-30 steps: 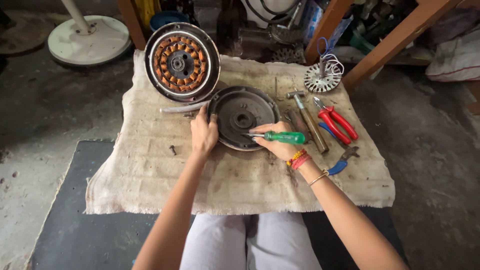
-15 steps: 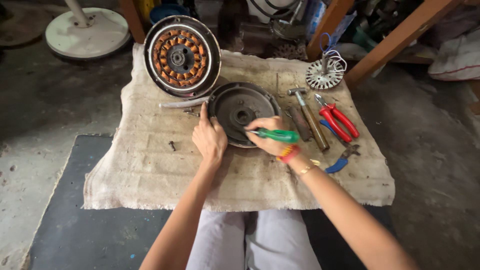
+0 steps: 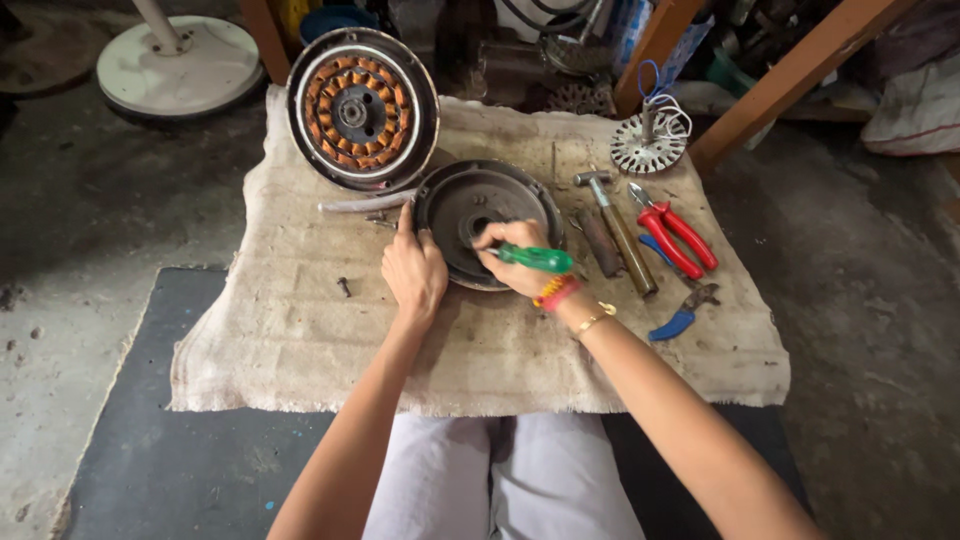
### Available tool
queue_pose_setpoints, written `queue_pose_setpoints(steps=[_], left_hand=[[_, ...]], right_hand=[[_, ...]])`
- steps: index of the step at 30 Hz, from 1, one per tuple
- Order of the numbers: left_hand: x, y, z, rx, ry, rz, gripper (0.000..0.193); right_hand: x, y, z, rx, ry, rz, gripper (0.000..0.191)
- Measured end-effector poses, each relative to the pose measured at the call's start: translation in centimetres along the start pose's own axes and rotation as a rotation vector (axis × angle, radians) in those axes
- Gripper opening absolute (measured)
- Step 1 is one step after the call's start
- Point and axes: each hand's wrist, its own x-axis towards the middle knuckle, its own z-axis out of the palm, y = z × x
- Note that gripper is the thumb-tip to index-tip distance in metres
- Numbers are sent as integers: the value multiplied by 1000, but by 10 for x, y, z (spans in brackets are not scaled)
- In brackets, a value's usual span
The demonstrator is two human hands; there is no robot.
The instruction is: The person sits on the floor repairing a ceiling fan motor part. They unscrew a screw from the fan's rear cover with a green-handled screwdriver, pry and scrape inside the cover with a small blade, then hammer on a screwdriver placed against the cover.
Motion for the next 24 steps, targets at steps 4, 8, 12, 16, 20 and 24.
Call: queue_pose_setpoints(steps=[4, 8, 12, 16, 20, 24], left_hand=[[0, 2, -1, 37, 7, -21, 52], [0, 1, -1, -23, -5, -10, 52], [-2, 0, 0, 9, 16, 13, 51], [-2, 1, 2, 16, 24, -16, 51], [-1, -1, 1, -21, -24, -51, 53], [-1, -2, 4, 22, 48, 22, 52]], right_hand=[[1, 3, 0, 72, -59, 44, 8], [7, 4, 10, 47, 52, -21, 7], [7, 5, 11, 12, -6, 38, 7], [4, 5, 12, 57, -44, 108, 6], [4, 2, 16, 43, 76, 60, 5], [4, 0, 18, -3, -1, 110, 5]])
